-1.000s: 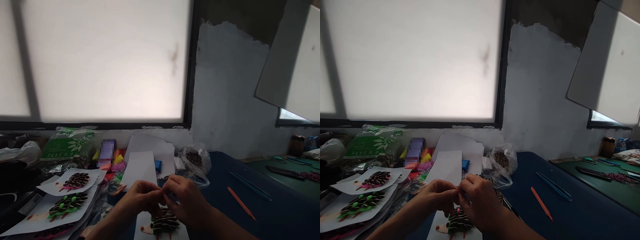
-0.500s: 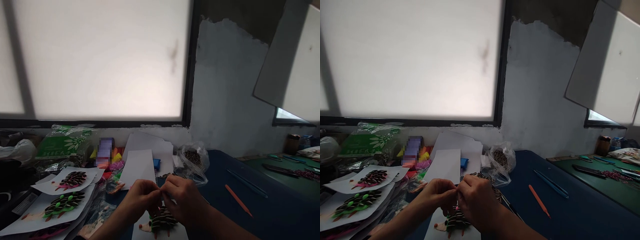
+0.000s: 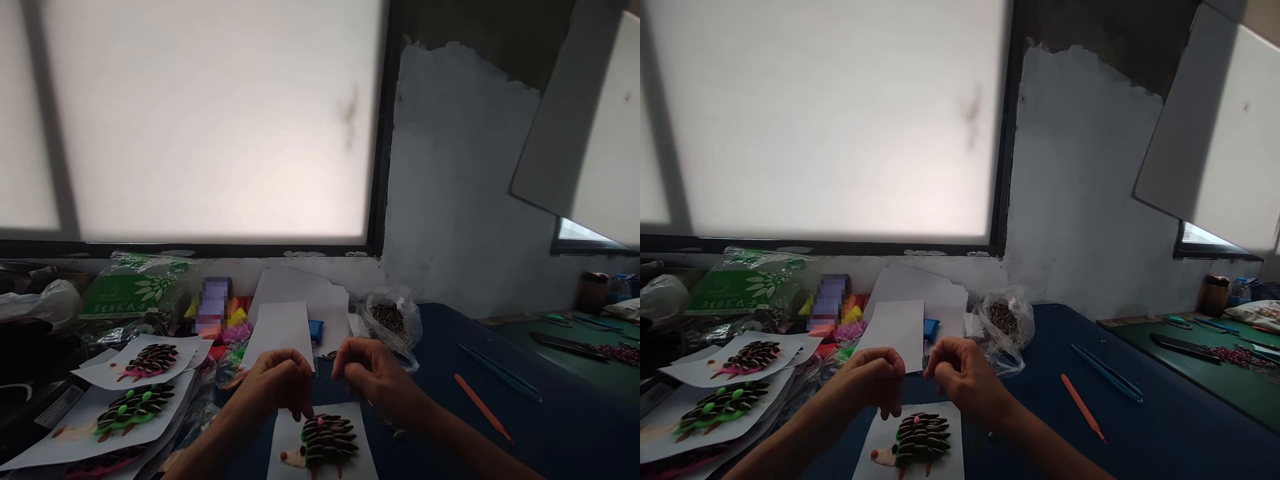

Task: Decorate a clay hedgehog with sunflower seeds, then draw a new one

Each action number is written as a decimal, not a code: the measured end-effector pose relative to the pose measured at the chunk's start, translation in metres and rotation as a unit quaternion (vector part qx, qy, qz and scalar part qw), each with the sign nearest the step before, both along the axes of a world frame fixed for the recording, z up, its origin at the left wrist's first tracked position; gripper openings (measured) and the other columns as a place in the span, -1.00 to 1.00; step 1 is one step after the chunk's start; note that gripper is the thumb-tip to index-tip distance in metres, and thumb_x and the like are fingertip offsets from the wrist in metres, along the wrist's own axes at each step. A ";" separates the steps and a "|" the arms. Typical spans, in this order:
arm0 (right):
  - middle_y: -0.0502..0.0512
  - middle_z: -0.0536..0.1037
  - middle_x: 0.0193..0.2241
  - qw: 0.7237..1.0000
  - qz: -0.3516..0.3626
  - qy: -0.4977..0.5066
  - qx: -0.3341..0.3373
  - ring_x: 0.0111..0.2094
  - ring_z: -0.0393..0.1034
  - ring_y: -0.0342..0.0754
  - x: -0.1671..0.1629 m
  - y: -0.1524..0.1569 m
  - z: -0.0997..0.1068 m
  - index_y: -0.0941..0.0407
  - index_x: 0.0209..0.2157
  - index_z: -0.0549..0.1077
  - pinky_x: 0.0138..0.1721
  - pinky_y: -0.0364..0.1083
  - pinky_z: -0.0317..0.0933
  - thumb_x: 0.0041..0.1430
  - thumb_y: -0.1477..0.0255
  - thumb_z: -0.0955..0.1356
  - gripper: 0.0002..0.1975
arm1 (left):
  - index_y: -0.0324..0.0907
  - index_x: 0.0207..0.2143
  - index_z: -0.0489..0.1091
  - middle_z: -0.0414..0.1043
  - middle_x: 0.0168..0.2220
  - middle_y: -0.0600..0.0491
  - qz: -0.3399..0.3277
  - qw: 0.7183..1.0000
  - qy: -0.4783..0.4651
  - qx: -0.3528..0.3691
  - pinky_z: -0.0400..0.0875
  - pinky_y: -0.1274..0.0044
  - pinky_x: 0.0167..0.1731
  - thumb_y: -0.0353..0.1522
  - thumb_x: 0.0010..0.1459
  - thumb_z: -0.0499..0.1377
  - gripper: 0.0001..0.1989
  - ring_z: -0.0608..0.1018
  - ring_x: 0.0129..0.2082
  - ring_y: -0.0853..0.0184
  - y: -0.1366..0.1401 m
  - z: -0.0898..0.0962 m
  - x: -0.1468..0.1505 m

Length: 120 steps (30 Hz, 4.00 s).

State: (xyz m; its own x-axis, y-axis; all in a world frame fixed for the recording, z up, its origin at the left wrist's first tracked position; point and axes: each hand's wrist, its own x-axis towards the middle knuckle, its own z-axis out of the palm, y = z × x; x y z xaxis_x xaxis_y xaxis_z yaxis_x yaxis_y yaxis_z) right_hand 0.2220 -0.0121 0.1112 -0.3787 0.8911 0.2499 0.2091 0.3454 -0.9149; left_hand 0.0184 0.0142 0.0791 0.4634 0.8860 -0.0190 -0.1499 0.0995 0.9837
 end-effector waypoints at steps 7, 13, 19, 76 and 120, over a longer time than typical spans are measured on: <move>-0.01 0.51 -0.49 0.998 -0.015 -0.024 -0.063 -0.61 0.25 -0.24 0.004 0.006 0.002 0.16 -0.43 0.39 -0.60 -0.24 0.13 0.11 0.42 0.32 -0.90 | -0.24 -0.36 0.45 0.44 -0.57 0.14 0.004 0.999 -0.030 -0.009 0.42 0.55 -0.54 -0.16 -0.05 0.38 -0.65 0.62 -0.53 0.27 0.004 -0.006 -0.008; -0.03 0.49 -0.51 0.998 -0.019 -0.020 -0.056 -0.65 0.22 -0.24 0.008 0.016 -0.010 0.15 -0.43 0.36 -0.62 -0.22 0.11 0.08 0.17 0.42 -0.68 | -0.27 -0.33 0.47 0.51 -0.53 0.08 0.016 1.000 -0.007 -0.026 0.44 0.51 -0.47 -0.01 -0.23 0.48 -0.42 0.62 -0.49 0.24 0.008 -0.018 -0.010; -0.09 0.37 -0.65 0.998 -0.007 -0.031 -0.061 -0.71 0.13 -0.25 0.007 0.026 -0.029 0.11 -0.52 0.27 -0.66 -0.23 0.03 0.22 -0.05 0.26 -0.49 | -0.18 -0.49 0.32 0.44 -0.63 0.16 0.057 0.998 0.002 -0.028 0.33 0.60 -0.60 0.05 -0.20 0.44 -0.44 0.58 -0.59 0.31 0.014 -0.030 -0.015; -0.05 0.32 -0.55 0.964 -0.130 -0.125 0.195 -0.53 0.21 -0.12 0.022 0.016 -0.084 0.08 -0.46 0.27 -0.50 -0.16 0.08 0.35 0.37 0.22 -0.74 | -0.08 -0.40 0.26 0.44 -0.40 0.01 0.131 0.791 0.481 0.354 0.26 0.50 -0.44 -0.31 0.25 -0.12 -0.77 0.51 -0.44 0.23 0.002 -0.066 -0.008; -0.01 0.36 -0.52 0.946 -0.084 -0.135 0.282 -0.49 0.26 -0.11 0.022 0.011 -0.084 0.09 -0.44 0.31 -0.44 -0.14 0.15 0.35 0.43 0.23 -0.76 | -0.11 -0.38 0.41 0.48 -0.37 -0.01 0.176 0.805 0.426 0.374 0.35 0.49 -0.43 -0.33 0.19 -0.03 -0.77 0.50 -0.43 0.23 0.008 -0.071 -0.013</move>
